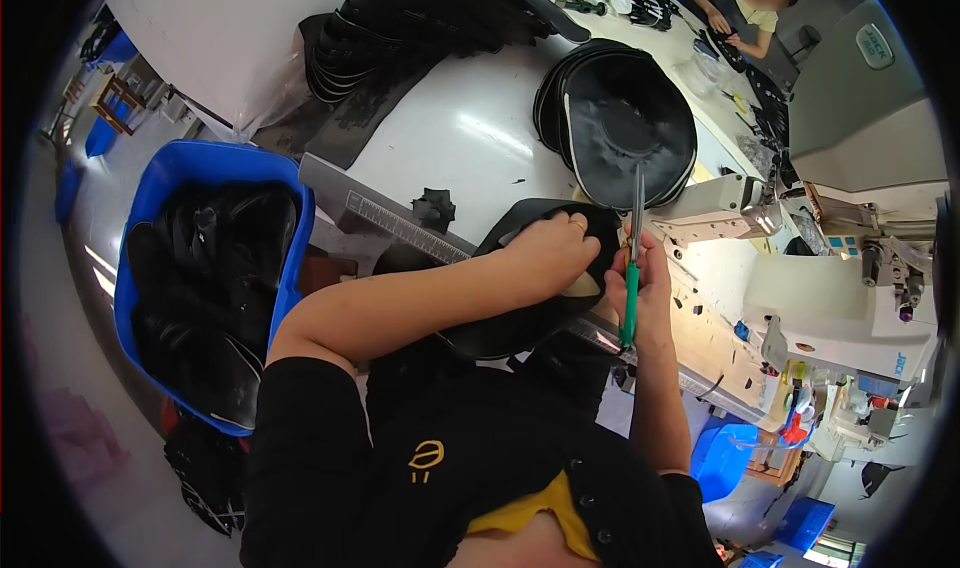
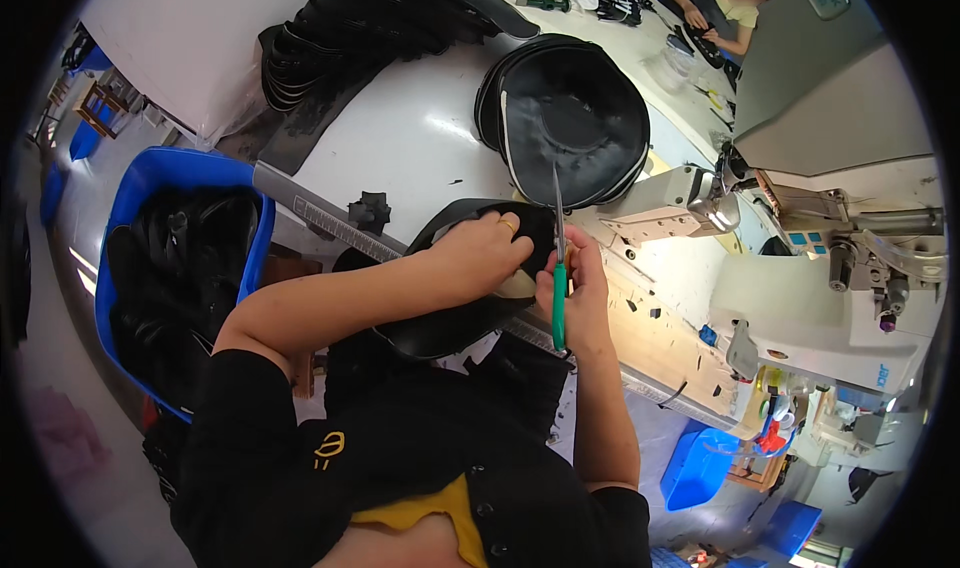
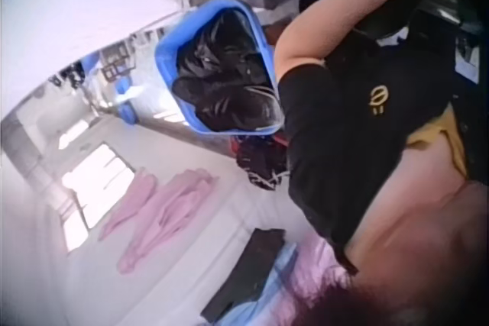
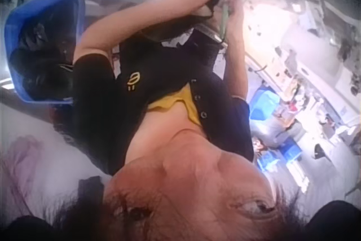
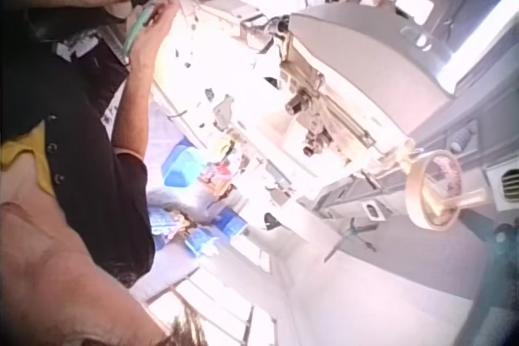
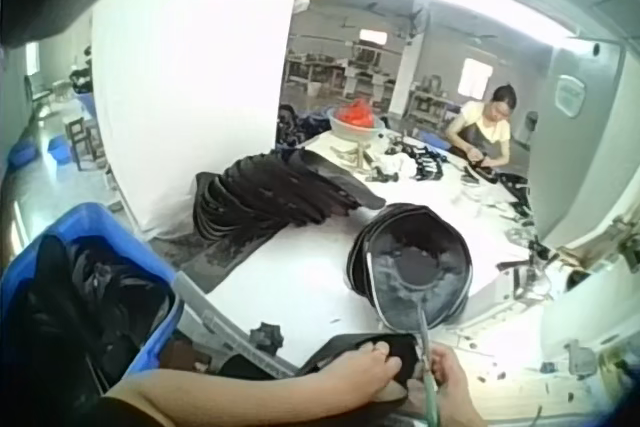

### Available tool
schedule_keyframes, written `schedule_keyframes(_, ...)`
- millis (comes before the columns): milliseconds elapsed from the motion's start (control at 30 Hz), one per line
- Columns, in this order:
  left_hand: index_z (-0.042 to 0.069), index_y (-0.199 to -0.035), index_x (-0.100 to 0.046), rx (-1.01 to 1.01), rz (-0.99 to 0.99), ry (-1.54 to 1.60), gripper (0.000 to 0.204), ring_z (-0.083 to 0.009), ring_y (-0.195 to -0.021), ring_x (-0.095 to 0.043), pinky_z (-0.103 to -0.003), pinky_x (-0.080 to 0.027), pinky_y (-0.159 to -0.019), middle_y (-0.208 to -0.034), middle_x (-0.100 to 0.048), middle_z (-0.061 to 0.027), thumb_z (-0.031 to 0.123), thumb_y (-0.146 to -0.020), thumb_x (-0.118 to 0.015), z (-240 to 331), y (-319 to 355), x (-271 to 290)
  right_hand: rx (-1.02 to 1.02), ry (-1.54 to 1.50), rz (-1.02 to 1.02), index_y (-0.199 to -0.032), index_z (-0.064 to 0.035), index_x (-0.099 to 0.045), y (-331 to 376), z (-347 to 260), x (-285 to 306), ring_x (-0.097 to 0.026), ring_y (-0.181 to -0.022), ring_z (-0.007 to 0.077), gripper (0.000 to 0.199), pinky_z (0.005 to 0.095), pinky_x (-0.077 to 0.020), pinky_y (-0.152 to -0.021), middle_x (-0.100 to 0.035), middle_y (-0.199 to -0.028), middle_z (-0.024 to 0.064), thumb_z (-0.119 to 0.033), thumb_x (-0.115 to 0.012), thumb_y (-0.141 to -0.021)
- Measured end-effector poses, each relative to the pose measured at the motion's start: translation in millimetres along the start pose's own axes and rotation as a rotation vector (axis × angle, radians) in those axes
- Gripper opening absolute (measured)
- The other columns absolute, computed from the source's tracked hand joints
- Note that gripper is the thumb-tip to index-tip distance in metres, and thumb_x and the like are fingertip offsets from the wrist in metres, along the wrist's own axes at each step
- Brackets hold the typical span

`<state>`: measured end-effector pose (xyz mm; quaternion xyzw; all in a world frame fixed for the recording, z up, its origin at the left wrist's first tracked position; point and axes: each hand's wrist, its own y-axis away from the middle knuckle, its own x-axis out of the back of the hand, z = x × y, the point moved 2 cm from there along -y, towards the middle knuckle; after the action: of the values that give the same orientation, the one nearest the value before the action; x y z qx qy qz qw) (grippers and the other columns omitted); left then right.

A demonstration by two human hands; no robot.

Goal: The person uses scissors to trim the edges of black material pieces, likely shoe parts, at a workbench. They handle the items one at a time, cutting away excess material and stacking the finished pieces on the table.

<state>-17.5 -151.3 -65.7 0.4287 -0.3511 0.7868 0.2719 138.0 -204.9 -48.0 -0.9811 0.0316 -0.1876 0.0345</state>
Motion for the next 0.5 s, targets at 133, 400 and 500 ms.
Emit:
schedule_keyframes(133,0.000,-0.087,-0.056,0.077,-0.004,-0.063,0.017,-0.0314,-0.084,-0.059,-0.036,-0.052,-0.065,-0.092,-0.055,-0.0184,0.008,-0.073,-0.059,10,5,-3,0.037,0.080,0.015,-0.126,-0.0065,-0.044,8,-6,-3,-0.046,-0.074,0.0078,0.057,0.0202,-0.0398,-0.070,-0.048,-0.086,0.0003,0.010,-0.056,-0.073)
schedule_keyframes(400,0.000,-0.083,-0.059,0.124,0.175,0.260,0.012,-0.0234,-0.069,-0.062,-0.034,-0.049,-0.058,-0.075,-0.060,-0.0122,0.006,-0.072,-0.059,-2,9,9,0.170,0.193,0.083,-0.123,-0.0056,-0.048,0,-11,6,-0.050,-0.081,0.0128,0.055,0.0246,-0.0427,-0.075,-0.051,-0.093,0.0030,0.010,-0.060,-0.072)
schedule_keyframes(500,-0.001,-0.085,-0.060,0.479,-0.076,0.767,0.012,-0.0156,-0.063,-0.061,-0.029,-0.047,-0.054,-0.071,-0.061,-0.0070,0.008,-0.076,-0.058,1,0,51,0.308,0.322,0.117,-0.123,-0.0058,-0.049,-11,-12,17,-0.051,-0.081,0.0131,0.055,0.0254,-0.0434,-0.075,-0.052,-0.092,0.0041,0.009,-0.063,-0.072)
